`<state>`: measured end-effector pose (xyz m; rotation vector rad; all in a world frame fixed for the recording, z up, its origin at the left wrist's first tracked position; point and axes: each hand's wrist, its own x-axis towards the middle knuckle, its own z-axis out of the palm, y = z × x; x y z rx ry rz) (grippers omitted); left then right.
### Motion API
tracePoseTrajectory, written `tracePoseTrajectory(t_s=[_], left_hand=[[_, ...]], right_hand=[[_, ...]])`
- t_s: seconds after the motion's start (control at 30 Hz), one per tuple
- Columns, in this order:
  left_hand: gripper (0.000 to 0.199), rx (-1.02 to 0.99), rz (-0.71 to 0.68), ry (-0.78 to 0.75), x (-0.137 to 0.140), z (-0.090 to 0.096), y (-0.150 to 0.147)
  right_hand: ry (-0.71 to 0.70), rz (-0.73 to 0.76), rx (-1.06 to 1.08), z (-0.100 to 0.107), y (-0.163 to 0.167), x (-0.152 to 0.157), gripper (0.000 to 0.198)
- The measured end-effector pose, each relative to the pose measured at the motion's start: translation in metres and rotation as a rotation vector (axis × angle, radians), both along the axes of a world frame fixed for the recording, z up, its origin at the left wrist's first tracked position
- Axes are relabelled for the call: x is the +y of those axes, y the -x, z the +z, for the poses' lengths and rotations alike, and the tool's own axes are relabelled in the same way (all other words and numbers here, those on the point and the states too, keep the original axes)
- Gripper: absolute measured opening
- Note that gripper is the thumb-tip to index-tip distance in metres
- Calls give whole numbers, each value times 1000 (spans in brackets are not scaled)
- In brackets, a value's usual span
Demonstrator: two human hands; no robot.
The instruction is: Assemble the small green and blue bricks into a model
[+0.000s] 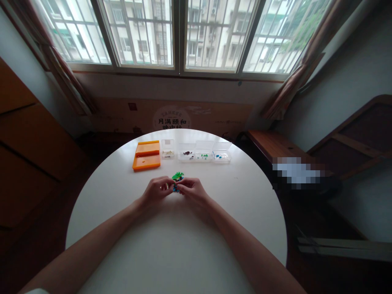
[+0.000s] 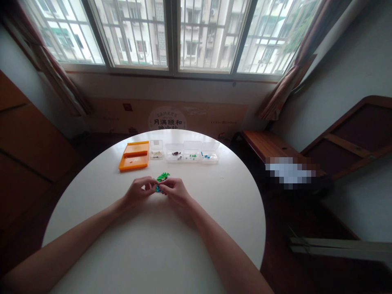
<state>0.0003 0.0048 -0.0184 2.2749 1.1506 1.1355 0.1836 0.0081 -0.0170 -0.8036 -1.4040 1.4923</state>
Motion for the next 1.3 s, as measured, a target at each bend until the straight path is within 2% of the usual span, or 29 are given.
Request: tracePoseTrajectory(t_s=[0.8, 1.3], left_hand=[[13, -23, 15, 17, 2, -6, 1], [15, -30, 12, 21, 0, -1, 1]], right_hand=[[4, 22, 27, -1, 0, 0, 30], [3, 4, 14, 0, 0, 0, 29]])
